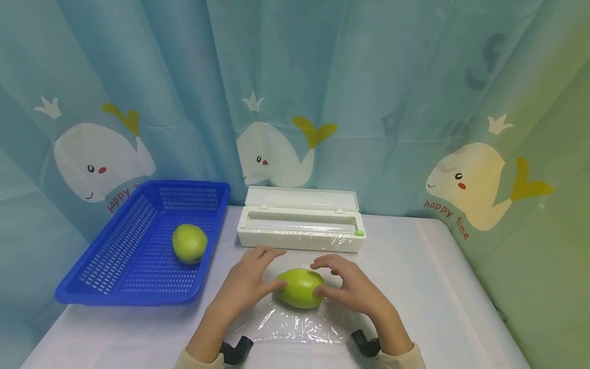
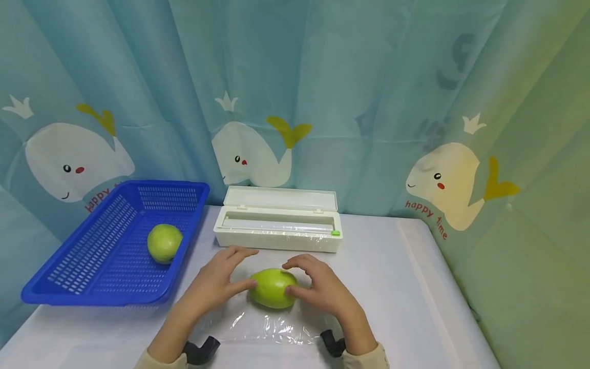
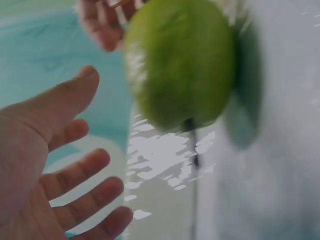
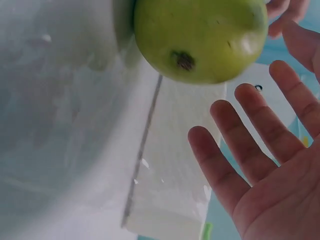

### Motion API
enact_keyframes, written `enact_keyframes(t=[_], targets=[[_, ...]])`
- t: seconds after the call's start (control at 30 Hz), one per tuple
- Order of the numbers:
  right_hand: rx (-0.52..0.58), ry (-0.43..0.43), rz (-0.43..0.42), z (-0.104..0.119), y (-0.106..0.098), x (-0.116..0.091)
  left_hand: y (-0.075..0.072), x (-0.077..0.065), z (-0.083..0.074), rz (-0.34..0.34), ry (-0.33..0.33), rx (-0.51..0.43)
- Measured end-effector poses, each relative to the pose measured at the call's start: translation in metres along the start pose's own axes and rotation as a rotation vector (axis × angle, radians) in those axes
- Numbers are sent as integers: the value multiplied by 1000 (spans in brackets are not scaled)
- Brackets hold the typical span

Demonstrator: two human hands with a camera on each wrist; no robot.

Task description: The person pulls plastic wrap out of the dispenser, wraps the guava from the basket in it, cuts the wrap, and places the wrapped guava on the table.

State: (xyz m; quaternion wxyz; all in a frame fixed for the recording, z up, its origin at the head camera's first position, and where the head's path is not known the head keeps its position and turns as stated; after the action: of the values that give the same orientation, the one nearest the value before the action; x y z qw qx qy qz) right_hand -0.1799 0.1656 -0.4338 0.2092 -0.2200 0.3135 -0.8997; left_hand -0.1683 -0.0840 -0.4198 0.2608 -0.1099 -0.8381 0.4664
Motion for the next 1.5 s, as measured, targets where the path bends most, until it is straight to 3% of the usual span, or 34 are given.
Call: enact_keyframes(t=[0.07, 0.17, 0.37, 0.5, 0.67, 0.77, 0.87, 1.07, 1.27, 1.5], targets=[[-19, 15, -15, 0, -5, 0, -10, -1, -1, -23, -8, -6], [-53, 54, -27, 0, -15, -1, -19, -3, -2, 14, -12, -22], [-113, 164, -14, 4, -32, -11, -20, -18, -2, 221, -2, -39], [-110, 202, 109, 5, -31, -25, -14, -46, 6, 323, 9, -5], [-76, 263, 372, 2, -16, -50, -11, -80, 23, 375, 37, -15], [-133, 296, 476, 1, -8, -63, -10, -93, 30, 391, 56, -29], [-228, 289, 505, 0, -4, -73, -8, -97, 32, 407, 76, -30], [-339, 189, 461, 0, -3, -82, -7, -97, 32, 430, 103, 0], [-429, 59, 370, 0, 1, -85, -8, -97, 35, 399, 135, 56], [-568, -136, 267, 4, 6, -84, -14, -103, 37, 299, 248, 92]])
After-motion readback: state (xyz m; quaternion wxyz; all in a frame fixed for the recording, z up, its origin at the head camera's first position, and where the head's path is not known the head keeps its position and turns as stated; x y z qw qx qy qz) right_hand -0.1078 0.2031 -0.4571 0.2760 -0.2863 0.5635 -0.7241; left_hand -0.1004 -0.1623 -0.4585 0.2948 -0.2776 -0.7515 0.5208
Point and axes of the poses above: each hand's wrist, its own x-axis towards the middle knuckle, its own y-axis out of the palm, z = x × y, the point moved 3 cm from there along x, towards the middle knuckle, and after that the axes turned 6 degrees about y, right-handed, at the moved point
